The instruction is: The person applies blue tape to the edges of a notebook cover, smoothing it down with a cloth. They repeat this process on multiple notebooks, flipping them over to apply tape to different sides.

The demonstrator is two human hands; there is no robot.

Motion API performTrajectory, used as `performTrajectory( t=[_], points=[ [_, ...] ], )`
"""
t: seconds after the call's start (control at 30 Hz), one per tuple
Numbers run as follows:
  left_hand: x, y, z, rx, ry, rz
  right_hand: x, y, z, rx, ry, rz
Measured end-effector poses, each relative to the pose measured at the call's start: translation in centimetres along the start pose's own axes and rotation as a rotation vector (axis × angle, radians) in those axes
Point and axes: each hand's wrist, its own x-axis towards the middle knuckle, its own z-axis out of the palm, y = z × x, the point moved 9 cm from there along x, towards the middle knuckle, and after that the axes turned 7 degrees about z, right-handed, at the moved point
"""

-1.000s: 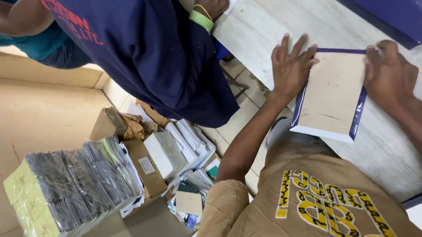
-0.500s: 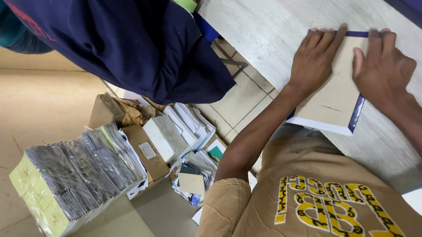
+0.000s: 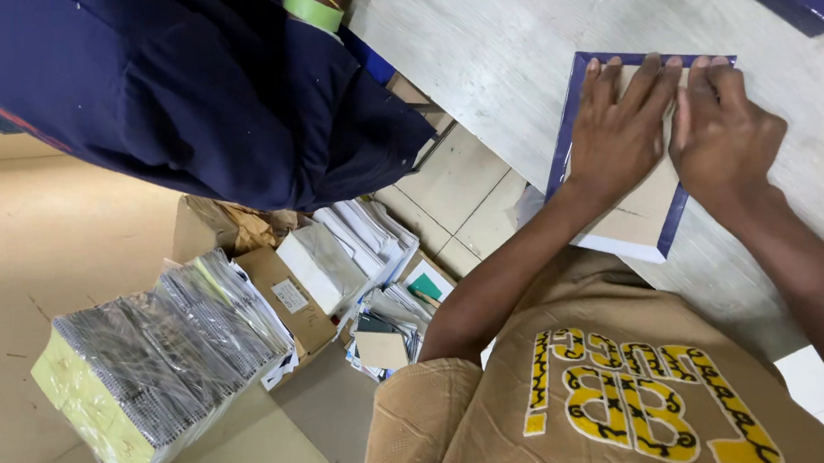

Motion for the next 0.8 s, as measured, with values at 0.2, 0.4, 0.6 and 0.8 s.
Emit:
performTrajectory(
  t=[0.2, 0.4, 0.6, 0.8],
  points=[
    [1.1, 0.7, 0.1, -0.074, -0.144, 0.093, -3.5, 9.5, -1.4, 0.574, -0.297, 0.429],
    [1.4, 1.0, -0.8, -0.083, -0.039, 0.132, -23.1, 23.7, 12.3, 1.235, -0.496, 1.107],
    [1.6, 1.1, -2.2, -0.135, 0.051, 0.149, 5.5, 3.2, 4.2, 0.870, -0.411, 0.248],
    [1.8, 0.4, -1.6, -0.137, -0.006, 0.088, 8.3, 0.9, 6.4, 0.853, -0.598, 0.007]
  ],
)
